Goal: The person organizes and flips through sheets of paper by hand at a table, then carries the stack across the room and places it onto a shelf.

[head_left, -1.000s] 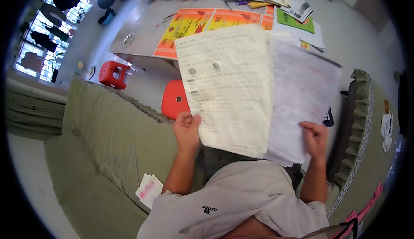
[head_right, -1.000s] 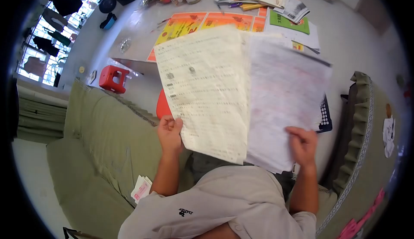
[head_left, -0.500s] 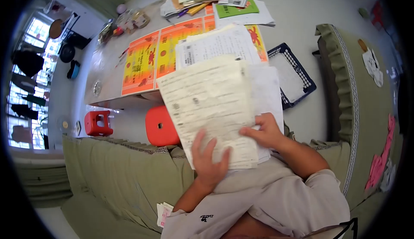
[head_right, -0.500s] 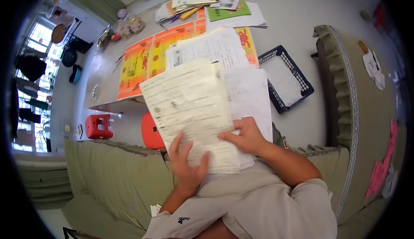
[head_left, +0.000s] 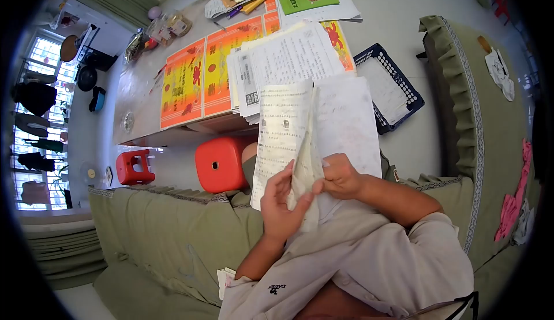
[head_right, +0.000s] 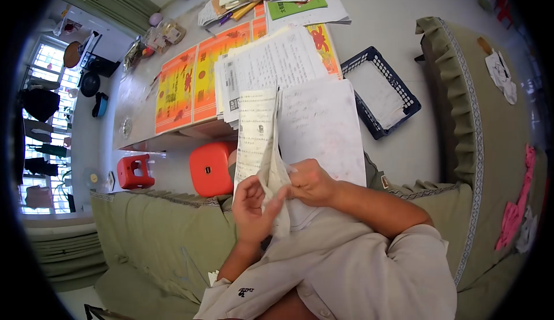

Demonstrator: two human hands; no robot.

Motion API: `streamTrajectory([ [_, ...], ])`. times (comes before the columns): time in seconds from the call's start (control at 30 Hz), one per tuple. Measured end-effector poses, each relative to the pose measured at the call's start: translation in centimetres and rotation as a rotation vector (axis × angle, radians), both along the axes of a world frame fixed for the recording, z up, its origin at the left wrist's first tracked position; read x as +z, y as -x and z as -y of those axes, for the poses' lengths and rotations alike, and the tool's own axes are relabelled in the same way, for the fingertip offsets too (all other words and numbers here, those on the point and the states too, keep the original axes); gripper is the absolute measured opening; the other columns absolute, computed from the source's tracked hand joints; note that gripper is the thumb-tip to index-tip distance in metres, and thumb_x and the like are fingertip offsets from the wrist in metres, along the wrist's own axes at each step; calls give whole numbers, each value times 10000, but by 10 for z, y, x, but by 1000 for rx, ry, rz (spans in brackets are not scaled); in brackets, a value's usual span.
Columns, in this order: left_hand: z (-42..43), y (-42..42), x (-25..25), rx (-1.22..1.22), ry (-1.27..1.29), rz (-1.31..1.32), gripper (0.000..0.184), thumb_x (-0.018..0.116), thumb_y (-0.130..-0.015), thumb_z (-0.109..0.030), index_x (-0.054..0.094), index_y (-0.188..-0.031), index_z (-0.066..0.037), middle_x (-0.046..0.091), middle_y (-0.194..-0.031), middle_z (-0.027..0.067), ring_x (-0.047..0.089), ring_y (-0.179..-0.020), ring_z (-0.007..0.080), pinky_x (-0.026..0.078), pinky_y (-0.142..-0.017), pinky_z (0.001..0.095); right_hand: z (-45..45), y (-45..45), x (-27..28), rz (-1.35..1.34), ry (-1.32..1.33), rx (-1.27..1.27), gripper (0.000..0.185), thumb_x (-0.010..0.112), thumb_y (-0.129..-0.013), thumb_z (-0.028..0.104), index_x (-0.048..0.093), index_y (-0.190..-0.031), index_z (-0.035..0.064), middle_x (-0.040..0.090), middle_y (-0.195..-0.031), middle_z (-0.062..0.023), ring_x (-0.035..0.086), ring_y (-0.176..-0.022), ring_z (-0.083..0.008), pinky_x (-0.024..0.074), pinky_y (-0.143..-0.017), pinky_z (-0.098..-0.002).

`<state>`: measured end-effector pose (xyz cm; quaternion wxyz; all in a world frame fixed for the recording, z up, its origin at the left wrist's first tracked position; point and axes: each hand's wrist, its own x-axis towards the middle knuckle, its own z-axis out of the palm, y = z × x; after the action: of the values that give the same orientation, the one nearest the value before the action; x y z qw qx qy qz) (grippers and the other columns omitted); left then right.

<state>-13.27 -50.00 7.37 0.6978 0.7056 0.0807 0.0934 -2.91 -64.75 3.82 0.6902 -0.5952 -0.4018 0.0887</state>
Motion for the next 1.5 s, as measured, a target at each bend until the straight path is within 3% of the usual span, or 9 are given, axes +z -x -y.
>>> streamTrajectory([
  [0.17,-43,8,-1,473,-186,-31,160,648,-854,-19,589,-994,30,615,-877,45,550,-761,73,452,-681,202,4,-5,14,92,72,-116,109,705,-823,116,702,-807,9,654,-733,-150,633,-601,-268,480,-548,-314],
  [0.3,-104,9,21,868,-87,96,185,576,-884,10,556,-1063,50,633,-972,108,605,-841,153,502,-774,269,24,-20,8,-278,185,-256,172,664,-861,118,678,-775,-30,657,-646,-78,552,-543,-79,417,-480,-268],
  [0.8,-165,56,20,869,-51,172,232,557,-887,17,545,-1115,58,635,-1028,130,610,-879,146,510,-788,282,42,-40,-10,-633,192,-185,279,637,-887,150,656,-701,-56,645,-670,-18,525,-601,-44,413,-512,-217],
  [0.9,-159,58,26,803,-73,188,303,598,-893,-103,533,-1147,49,612,-1102,169,617,-930,200,514,-813,314,40,-37,-2,-571,159,-152,262,622,-896,133,663,-728,-64,660,-698,-29,540,-629,-46,429,-530,-223],
  [1.0,-123,60,40,240,68,326,480,602,-896,-335,523,-1176,47,587,-1169,214,610,-1025,303,499,-879,422,29,-31,8,-424,126,-117,204,626,-885,105,671,-771,-59,695,-742,-74,580,-643,-64,455,-551,-238],
  [1.1,-90,22,37,-513,22,222,769,549,-840,-608,555,-1234,52,563,-1256,235,482,-1233,411,285,-1078,535,15,-23,11,-185,78,-34,155,647,-861,81,672,-773,-44,687,-718,-101,602,-608,-100,455,-540,-249],
  [1.27,-58,9,-6,279,-682,19,559,735,-735,-31,493,-1235,34,509,-1161,156,532,-1044,275,423,-960,389,7,-17,1,-100,75,61,149,623,-833,67,656,-712,-15,639,-654,-116,586,-520,-194,437,-500,-282],
  [1.4,-66,21,-35,424,-155,-275,835,787,-750,-121,262,-1386,12,502,-1186,182,572,-1019,226,496,-853,344,11,-18,-15,38,117,8,85,621,-753,55,648,-695,-2,627,-634,-103,567,-513,-267,441,-510,-322],
  [1.5,-67,28,-29,352,217,-183,447,714,-806,-28,492,-1192,13,611,-880,65,611,-824,116,505,-703,267,39,-26,-21,169,266,-120,99,599,-751,81,652,-728,1,627,-703,-106,561,-622,-238,429,-612,-316],
])
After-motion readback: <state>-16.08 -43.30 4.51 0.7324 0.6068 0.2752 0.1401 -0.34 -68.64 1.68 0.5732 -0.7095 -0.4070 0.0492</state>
